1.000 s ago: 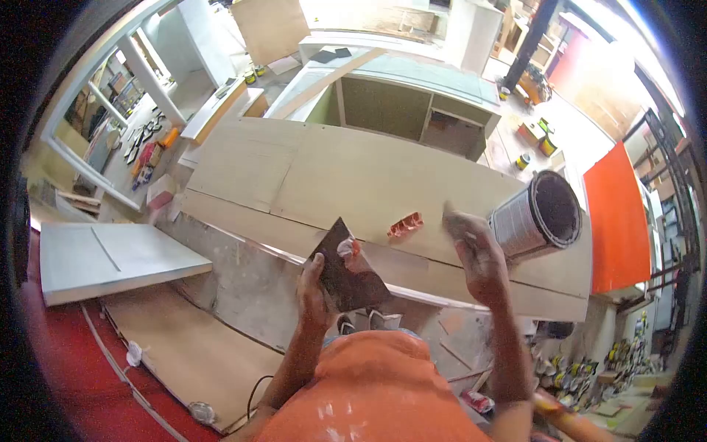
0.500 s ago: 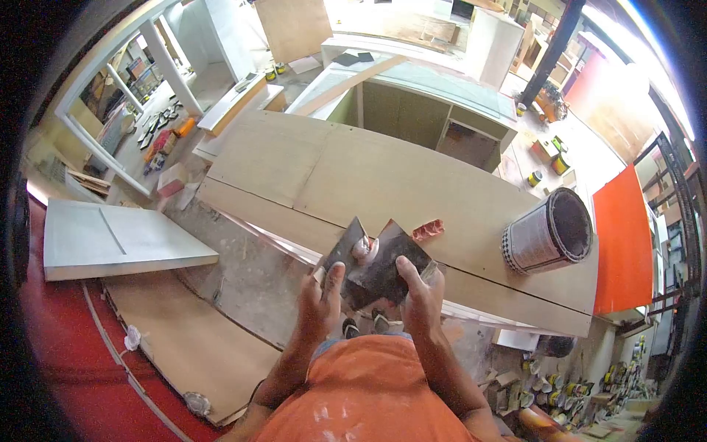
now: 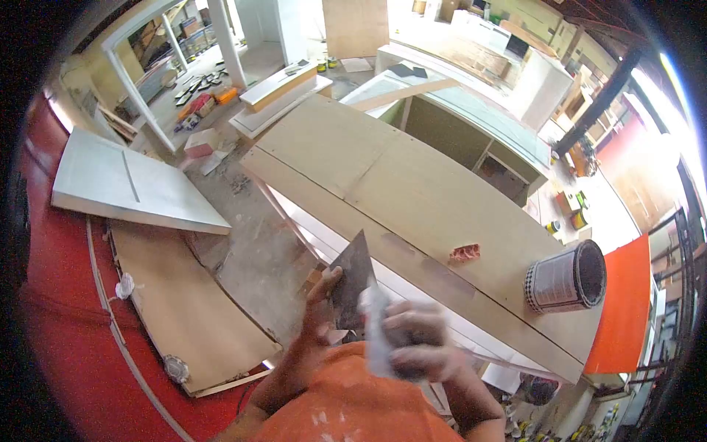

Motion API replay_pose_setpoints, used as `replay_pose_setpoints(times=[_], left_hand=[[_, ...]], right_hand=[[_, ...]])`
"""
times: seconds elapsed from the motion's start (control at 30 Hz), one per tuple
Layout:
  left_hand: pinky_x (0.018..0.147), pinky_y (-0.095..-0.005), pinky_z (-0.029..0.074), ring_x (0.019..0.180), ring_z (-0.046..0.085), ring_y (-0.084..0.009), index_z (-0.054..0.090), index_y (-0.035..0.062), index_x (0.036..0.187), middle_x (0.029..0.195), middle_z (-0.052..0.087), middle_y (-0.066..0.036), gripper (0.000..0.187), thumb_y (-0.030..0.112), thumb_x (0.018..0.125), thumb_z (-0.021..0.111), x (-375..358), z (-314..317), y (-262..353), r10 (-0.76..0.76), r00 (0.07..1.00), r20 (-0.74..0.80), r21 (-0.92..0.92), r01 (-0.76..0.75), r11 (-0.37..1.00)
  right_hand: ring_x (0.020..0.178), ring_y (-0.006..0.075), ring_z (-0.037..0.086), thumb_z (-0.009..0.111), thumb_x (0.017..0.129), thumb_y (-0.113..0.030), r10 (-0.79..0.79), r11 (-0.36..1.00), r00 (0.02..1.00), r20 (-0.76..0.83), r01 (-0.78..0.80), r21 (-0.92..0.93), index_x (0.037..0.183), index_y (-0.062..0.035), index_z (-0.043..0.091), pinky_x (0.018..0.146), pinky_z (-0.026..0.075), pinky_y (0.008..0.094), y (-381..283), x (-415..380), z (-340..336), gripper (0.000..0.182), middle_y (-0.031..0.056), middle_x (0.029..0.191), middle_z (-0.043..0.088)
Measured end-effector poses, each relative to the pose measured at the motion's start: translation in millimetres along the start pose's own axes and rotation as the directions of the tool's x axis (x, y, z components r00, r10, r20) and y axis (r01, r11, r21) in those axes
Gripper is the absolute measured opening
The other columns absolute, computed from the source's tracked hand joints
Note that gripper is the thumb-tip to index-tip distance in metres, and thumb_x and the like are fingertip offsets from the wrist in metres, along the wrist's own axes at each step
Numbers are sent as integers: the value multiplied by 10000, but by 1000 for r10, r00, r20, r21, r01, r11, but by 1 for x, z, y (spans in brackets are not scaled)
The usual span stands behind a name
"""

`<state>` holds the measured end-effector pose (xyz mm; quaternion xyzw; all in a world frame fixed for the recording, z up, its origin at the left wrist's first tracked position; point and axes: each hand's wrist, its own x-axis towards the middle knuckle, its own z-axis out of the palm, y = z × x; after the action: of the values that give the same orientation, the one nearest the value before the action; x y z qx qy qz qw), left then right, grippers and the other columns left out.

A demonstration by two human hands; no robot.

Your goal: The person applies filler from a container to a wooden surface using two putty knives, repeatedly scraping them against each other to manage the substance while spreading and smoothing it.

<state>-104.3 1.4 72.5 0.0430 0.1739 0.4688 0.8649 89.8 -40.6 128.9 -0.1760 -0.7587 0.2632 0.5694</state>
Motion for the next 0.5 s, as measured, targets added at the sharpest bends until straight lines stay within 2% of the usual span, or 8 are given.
replay_pose_setpoints(times=[0.03,0.1,0.17,0.23,0.3,0.37,0.47,0.5], left_hand=[[830,-396,565,945,663,-239,549,-1,1189,1035,657,-128,372,246,915,598,-3,4,1,12,1000,1,1,-12,1000],[842,-409,564,950,661,-236,530,-4,1201,1053,648,-136,391,239,905,611,-13,16,2,114,989,-92,127,-102,987],[841,-404,560,959,653,-226,514,-8,1213,1084,637,-137,413,237,898,620,-10,1,11,81,997,-10,181,-78,980],[859,-370,541,965,649,-216,517,-10,1227,1111,632,-128,431,240,894,629,-10,-9,11,230,972,56,267,-236,934],[871,-357,528,967,647,-212,519,-11,1235,1125,630,-127,443,244,891,633,-19,-5,13,257,962,96,306,-274,912],[884,-343,515,968,645,-208,521,-12,1242,1140,628,-125,454,247,888,637,-21,2,19,284,947,146,342,-318,884],[898,-335,501,975,642,-203,538,-22,1240,1146,634,-122,422,223,906,620,-17,6,21,312,950,-9,358,-289,888],[889,-330,503,974,637,-191,547,-30,1230,1131,640,-114,392,210,924,598,-15,3,24,331,943,15,453,-302,839]], right_hand=[[1090,329,523,715,789,-92,20,996,995,102,-11,-90,1073,-132,552,900,470,510,-10,9,15,329,166,1103,491],[1144,347,486,707,796,-88,70,954,996,-62,-85,-286,1095,-160,509,909,461,509,15,-10,41,366,182,1156,418],[1179,386,443,681,780,-14,195,974,981,8,-193,-118,1160,-146,483,943,433,518,49,-18,25,448,179,1176,411],[1164,399,448,648,749,47,346,777,931,114,-216,-591,1185,-148,503,961,430,498,60,-4,2,499,171,1199,445],[1157,387,452,628,707,87,518,598,839,163,-220,-770,1196,-156,532,971,426,478,57,11,-13,555,157,1222,471],[1155,362,459,638,680,82,533,642,838,118,-310,-702,1188,-172,557,964,431,477,52,17,-27,573,127,1241,469],[1178,337,470,708,678,-59,371,682,871,321,-21,-731,1156,-208,578,982,431,446,-12,68,-33,517,110,1201,487],[1179,300,483,689,726,-157,256,669,787,562,275,-690,1123,-200,579,994,431,422,-24,88,-38,414,97,1163,502]])
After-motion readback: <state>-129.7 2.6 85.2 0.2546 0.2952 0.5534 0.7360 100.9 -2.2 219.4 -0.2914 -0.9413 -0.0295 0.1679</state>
